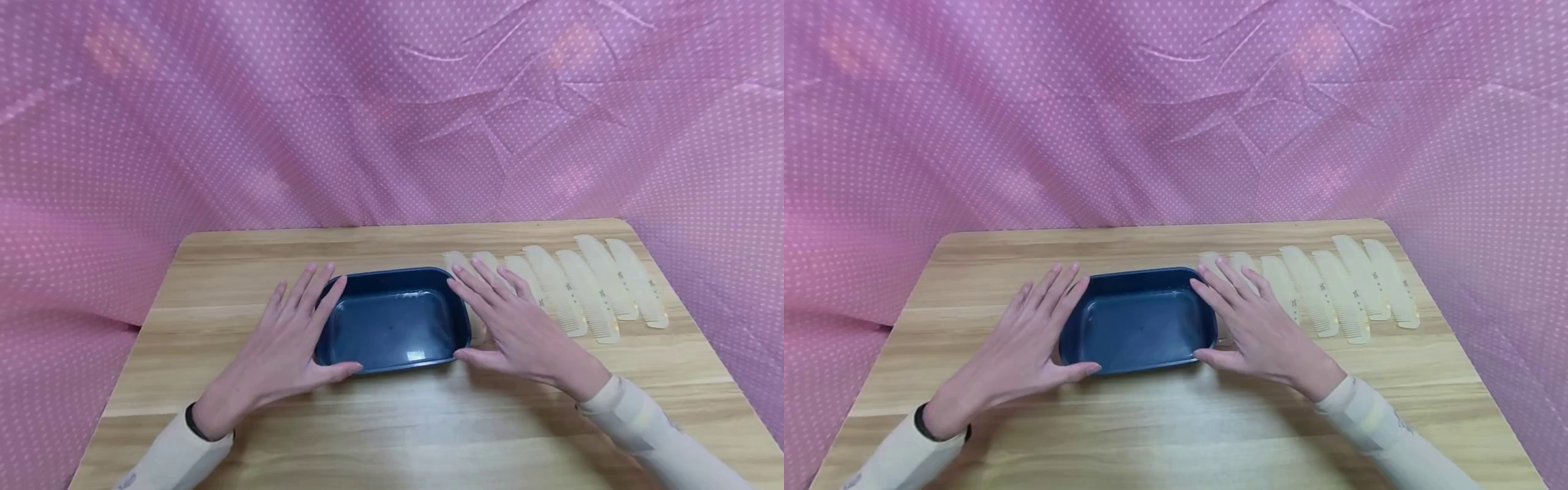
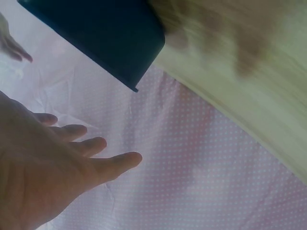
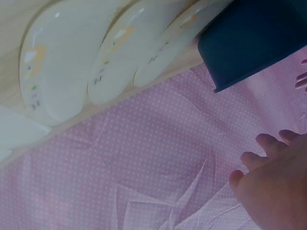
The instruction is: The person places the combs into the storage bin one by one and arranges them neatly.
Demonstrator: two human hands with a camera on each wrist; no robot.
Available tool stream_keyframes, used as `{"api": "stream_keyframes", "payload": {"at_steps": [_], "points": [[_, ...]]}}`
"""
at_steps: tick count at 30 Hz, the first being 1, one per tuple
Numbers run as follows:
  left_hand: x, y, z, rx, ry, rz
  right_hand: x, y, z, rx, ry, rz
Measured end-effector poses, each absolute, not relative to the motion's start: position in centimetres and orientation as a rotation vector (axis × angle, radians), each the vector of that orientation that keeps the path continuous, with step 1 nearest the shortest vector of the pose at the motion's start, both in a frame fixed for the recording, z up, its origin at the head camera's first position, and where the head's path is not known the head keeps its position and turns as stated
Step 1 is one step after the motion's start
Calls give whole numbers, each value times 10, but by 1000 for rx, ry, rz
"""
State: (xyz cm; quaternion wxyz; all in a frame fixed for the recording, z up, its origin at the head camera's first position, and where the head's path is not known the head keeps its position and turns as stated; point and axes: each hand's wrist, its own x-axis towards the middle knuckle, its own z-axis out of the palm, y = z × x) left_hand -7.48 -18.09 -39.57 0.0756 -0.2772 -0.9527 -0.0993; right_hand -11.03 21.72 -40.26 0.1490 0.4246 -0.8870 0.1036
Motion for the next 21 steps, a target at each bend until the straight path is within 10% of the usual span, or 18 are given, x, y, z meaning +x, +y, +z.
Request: {"api": "stream_keyframes", "payload": {"at_steps": [21], "points": [[-82,-193,-429,-598,-3085,-893,-150,222,-431,315,-2974,1175]]}}
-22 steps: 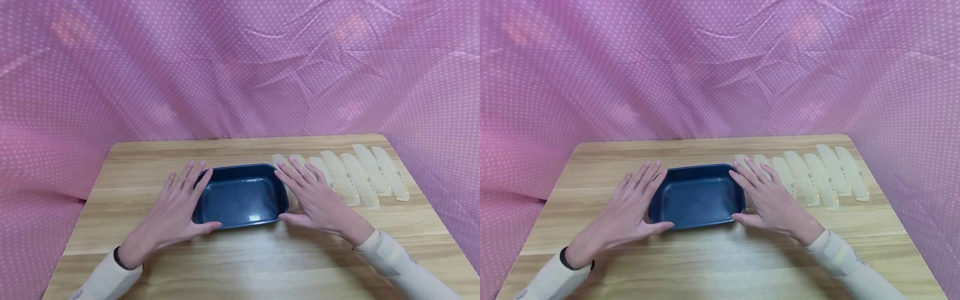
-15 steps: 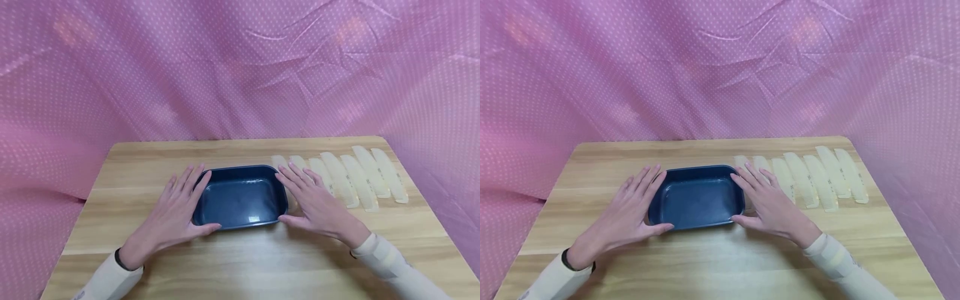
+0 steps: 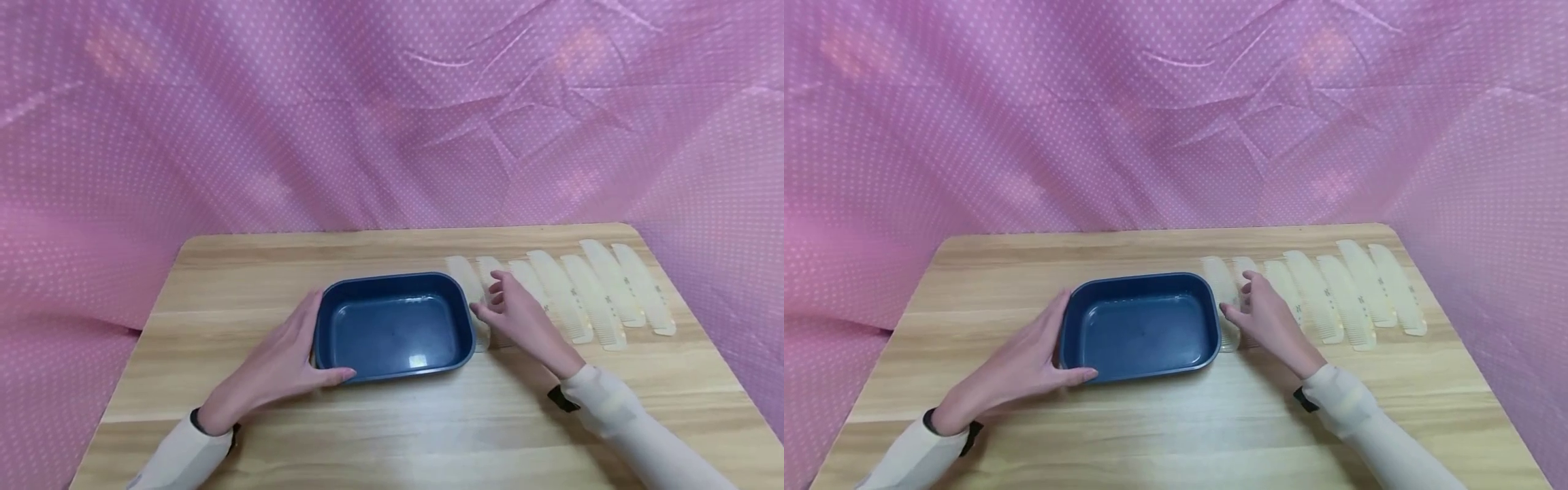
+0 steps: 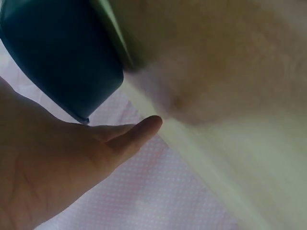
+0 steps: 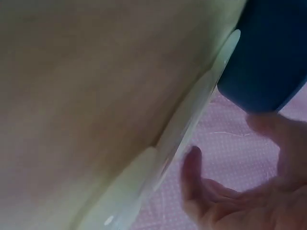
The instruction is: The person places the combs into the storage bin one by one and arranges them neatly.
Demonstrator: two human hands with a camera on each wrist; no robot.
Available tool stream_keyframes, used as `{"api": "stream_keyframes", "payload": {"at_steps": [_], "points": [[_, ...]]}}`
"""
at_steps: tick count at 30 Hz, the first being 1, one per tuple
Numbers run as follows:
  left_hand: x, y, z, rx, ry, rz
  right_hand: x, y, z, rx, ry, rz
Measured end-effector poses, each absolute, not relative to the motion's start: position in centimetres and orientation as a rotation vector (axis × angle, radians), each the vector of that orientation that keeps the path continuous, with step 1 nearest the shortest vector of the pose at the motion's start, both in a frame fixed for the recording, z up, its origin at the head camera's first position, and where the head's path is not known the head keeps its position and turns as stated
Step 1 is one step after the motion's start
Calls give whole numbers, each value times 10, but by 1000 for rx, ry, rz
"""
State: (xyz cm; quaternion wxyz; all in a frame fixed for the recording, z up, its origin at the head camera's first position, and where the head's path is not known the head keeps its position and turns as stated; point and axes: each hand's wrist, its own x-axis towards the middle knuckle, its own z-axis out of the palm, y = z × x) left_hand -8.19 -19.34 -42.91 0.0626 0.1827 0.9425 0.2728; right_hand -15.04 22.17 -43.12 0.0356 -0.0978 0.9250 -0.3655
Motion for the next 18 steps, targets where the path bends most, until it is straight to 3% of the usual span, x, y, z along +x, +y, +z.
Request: {"api": "stream_keyframes", "payload": {"at_steps": [10,18], "points": [[-83,-195,-437,564,2750,969,-163,203,-432,-326,2897,-676],[-88,-199,-437,566,2696,1002,-169,202,-428,-256,2759,-735]]}}
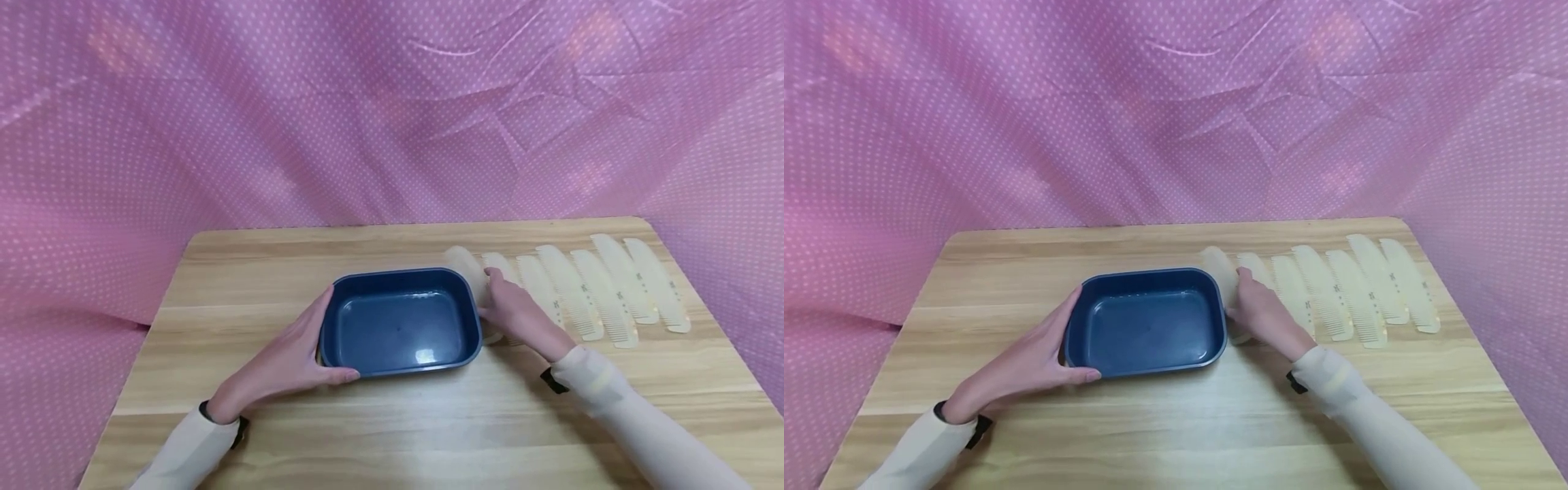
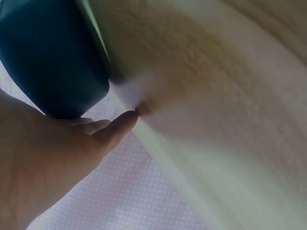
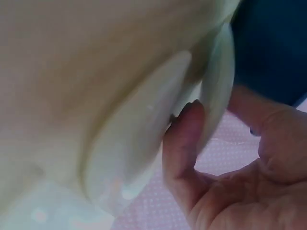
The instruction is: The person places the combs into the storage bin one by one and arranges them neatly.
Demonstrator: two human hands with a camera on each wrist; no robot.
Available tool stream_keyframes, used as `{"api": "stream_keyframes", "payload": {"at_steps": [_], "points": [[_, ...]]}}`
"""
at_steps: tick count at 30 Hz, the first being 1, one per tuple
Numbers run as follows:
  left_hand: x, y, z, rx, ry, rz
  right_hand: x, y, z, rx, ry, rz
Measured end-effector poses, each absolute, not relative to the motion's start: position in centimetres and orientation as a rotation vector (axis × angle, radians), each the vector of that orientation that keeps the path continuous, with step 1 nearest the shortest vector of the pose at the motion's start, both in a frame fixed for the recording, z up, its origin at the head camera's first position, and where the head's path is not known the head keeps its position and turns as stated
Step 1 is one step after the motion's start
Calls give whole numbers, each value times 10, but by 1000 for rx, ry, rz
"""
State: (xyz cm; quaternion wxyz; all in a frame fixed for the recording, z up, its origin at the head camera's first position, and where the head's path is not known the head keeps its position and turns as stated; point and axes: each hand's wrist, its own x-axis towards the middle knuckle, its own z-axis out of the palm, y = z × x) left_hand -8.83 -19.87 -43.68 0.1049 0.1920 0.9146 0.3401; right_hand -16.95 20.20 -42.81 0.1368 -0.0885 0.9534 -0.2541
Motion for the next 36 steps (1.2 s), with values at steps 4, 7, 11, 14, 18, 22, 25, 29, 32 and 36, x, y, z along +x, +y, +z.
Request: {"api": "stream_keyframes", "payload": {"at_steps": [4,7,11,14,18,22,25,29,32,36], "points": [[-90,-200,-436,568,2682,1019,-168,216,-428,-314,2720,-943],[-91,-201,-435,559,2670,1030,-167,225,-426,-316,2677,-1123],[-91,-202,-434,538,2652,1019,-165,234,-422,-240,2620,-1313],[-91,-202,-434,532,2642,1020,-164,237,-419,-175,2580,-1450],[-91,-202,-434,522,2644,1039,-162,236,-414,-100,2473,-1663],[-91,-202,-435,519,2649,1059,-160,230,-411,-72,2387,-1807],[-90,-201,-436,516,2634,1083,-158,224,-405,-110,2379,-1820],[-90,-201,-437,504,2606,1110,-157,215,-399,-189,2338,-1800],[-89,-201,-438,502,2593,1129,-158,208,-398,-245,2307,-1777],[-89,-201,-438,508,2582,1151,-159,200,-400,-342,2315,-1710]]}}
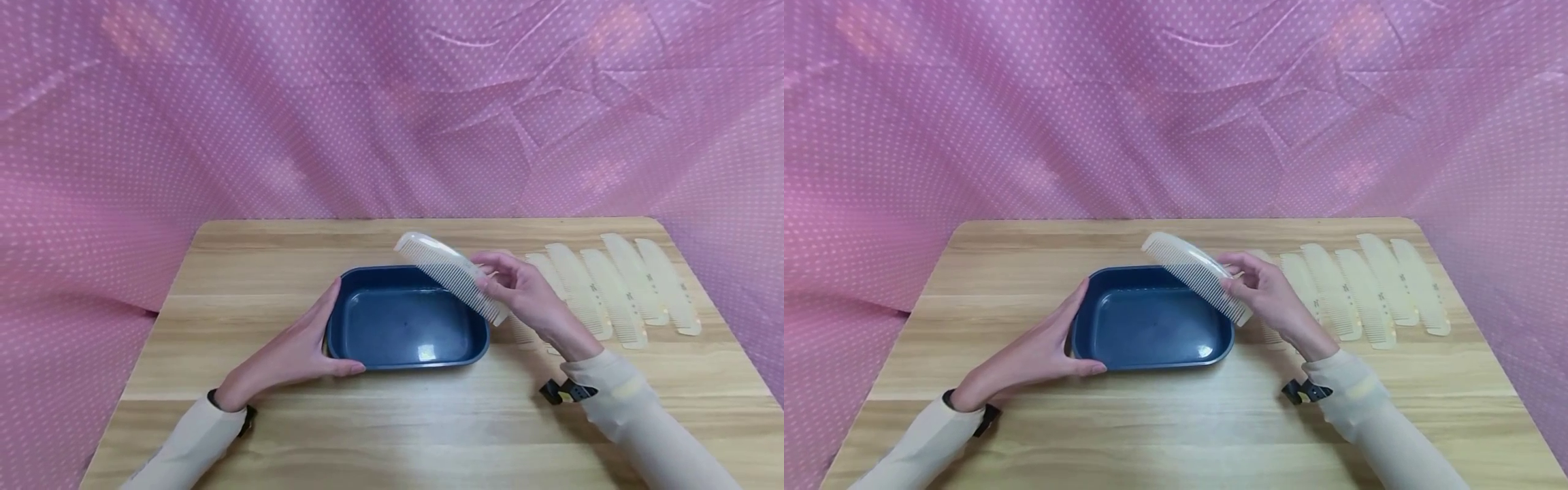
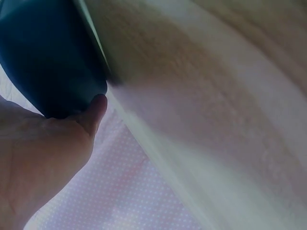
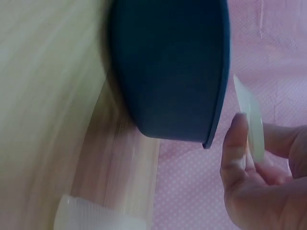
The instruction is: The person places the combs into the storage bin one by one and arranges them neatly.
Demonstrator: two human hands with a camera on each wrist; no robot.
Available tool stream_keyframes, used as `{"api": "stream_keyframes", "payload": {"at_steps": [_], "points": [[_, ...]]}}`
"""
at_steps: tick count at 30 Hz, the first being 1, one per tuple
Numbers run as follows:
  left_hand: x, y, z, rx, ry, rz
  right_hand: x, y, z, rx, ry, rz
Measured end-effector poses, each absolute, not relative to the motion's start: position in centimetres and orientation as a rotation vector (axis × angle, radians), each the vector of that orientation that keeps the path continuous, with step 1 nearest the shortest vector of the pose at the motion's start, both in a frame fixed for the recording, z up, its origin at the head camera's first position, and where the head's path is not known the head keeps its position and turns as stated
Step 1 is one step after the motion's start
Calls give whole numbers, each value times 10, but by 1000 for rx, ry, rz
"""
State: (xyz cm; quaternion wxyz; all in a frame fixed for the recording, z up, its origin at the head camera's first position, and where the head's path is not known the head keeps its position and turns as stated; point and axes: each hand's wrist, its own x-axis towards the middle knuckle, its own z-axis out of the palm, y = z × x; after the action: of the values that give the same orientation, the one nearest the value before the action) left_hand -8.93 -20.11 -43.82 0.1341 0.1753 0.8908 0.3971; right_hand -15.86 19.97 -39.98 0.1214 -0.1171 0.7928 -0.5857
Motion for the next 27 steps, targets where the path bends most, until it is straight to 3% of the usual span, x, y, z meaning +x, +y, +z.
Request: {"api": "stream_keyframes", "payload": {"at_steps": [14,27], "points": [[-87,-203,-436,493,2547,1172,-157,173,-402,-696,2210,-1582],[-91,-201,-434,505,2523,1189,-151,149,-401,-822,2379,-1235]]}}
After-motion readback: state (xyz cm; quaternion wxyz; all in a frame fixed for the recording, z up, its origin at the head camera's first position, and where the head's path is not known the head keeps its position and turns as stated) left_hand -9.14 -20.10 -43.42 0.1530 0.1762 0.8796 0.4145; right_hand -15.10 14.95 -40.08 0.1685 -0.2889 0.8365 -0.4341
